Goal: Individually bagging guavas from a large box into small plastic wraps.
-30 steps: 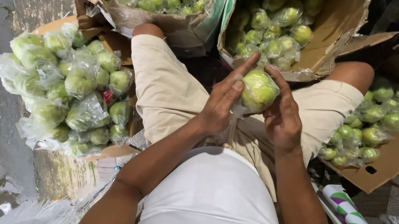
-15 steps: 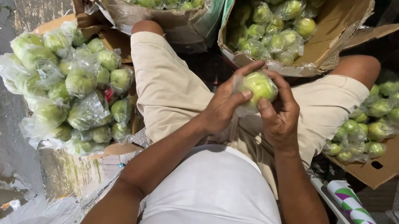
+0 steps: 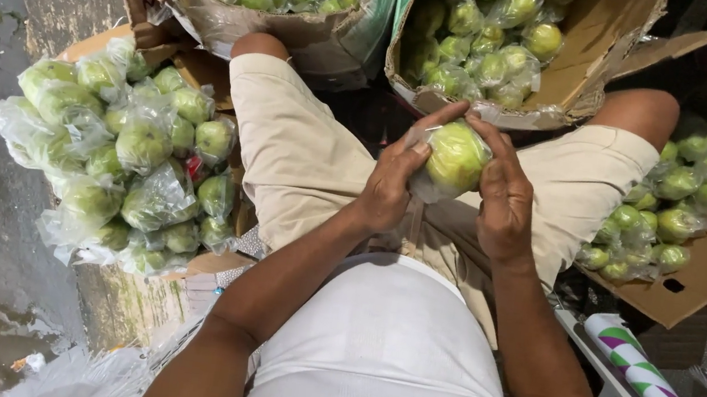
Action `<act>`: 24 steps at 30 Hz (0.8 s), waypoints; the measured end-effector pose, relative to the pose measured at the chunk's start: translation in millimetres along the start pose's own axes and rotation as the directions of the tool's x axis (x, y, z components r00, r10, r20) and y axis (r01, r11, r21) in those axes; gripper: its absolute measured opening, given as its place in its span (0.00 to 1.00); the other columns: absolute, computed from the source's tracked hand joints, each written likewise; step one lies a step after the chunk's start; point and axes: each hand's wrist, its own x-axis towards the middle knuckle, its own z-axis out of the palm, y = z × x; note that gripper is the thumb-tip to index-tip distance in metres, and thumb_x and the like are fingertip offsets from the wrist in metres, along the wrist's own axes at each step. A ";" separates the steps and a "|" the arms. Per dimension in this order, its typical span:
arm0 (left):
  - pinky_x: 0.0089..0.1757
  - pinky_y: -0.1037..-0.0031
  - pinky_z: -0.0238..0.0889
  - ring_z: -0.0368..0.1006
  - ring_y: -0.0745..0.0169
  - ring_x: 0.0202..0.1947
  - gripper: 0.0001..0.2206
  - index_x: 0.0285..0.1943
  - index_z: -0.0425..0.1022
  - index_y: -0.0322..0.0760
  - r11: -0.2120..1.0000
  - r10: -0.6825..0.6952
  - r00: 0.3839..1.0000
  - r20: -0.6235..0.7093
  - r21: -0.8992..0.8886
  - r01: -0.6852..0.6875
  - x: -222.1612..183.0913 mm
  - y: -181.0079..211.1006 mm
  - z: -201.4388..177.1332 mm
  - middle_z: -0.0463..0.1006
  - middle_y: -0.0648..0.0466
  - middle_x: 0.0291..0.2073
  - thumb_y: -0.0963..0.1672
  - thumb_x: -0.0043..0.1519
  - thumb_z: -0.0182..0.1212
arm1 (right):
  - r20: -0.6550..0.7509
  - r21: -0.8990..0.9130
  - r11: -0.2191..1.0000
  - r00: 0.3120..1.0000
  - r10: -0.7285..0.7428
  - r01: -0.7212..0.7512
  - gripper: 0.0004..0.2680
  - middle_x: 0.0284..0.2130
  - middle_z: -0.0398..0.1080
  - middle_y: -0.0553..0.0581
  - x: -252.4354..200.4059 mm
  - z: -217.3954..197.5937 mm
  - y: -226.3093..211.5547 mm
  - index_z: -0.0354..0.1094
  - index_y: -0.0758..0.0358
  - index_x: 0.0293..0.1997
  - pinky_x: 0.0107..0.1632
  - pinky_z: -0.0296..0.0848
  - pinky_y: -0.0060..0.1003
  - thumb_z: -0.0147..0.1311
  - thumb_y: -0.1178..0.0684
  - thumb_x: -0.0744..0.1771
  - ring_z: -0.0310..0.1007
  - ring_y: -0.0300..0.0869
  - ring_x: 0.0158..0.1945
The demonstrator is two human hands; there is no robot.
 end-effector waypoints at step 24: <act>0.74 0.58 0.31 0.35 0.52 0.80 0.36 0.82 0.43 0.33 0.973 -0.164 0.966 0.201 0.194 0.125 10.3 5.7 39.8 0.42 0.43 0.81 0.56 0.70 0.43 | -0.057 -0.011 1.000 0.998 -0.011 0.011 0.22 0.57 0.65 0.67 -30.4 -43.1 -16.3 0.59 0.70 0.69 0.59 0.73 0.52 0.52 0.46 0.69 0.68 0.56 0.60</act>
